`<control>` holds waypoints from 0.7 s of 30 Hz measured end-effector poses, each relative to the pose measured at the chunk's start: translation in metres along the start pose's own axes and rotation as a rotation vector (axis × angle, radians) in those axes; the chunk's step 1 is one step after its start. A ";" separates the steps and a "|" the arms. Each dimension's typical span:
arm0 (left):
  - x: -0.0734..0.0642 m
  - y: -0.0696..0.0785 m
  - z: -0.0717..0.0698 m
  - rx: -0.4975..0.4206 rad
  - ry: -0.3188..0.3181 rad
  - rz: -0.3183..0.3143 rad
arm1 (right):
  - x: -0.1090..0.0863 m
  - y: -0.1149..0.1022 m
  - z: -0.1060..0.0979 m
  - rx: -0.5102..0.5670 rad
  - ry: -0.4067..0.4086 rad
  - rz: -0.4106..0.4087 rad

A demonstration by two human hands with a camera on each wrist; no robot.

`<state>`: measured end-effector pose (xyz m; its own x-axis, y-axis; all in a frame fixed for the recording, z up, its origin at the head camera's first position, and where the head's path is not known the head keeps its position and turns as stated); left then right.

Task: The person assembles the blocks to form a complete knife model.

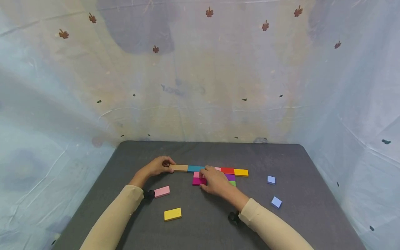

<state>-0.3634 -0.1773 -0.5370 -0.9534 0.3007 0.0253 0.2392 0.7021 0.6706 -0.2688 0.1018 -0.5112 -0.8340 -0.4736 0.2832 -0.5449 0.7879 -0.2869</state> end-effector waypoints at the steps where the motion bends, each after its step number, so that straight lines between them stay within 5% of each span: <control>1: 0.000 0.000 0.000 0.001 0.000 0.000 | -0.001 -0.001 -0.001 0.005 0.005 -0.006; 12: 0.002 -0.001 -0.001 -0.001 0.000 -0.001 | -0.009 -0.027 -0.006 0.083 -0.004 -0.116; 21: 0.001 0.000 -0.001 -0.009 0.000 0.001 | -0.016 -0.050 -0.002 0.164 -0.088 -0.137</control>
<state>-0.3646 -0.1775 -0.5365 -0.9532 0.3011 0.0263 0.2386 0.6962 0.6770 -0.2281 0.0710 -0.4993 -0.7519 -0.6097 0.2507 -0.6541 0.6428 -0.3986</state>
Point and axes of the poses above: each hand's wrist, its own x-axis towards the middle knuckle, its own z-axis out of the palm, y = z × x, the point moved 4 cm from there along x, towards the middle knuckle, and after that the axes turned 11 degrees about y, right-handed, at the moved point
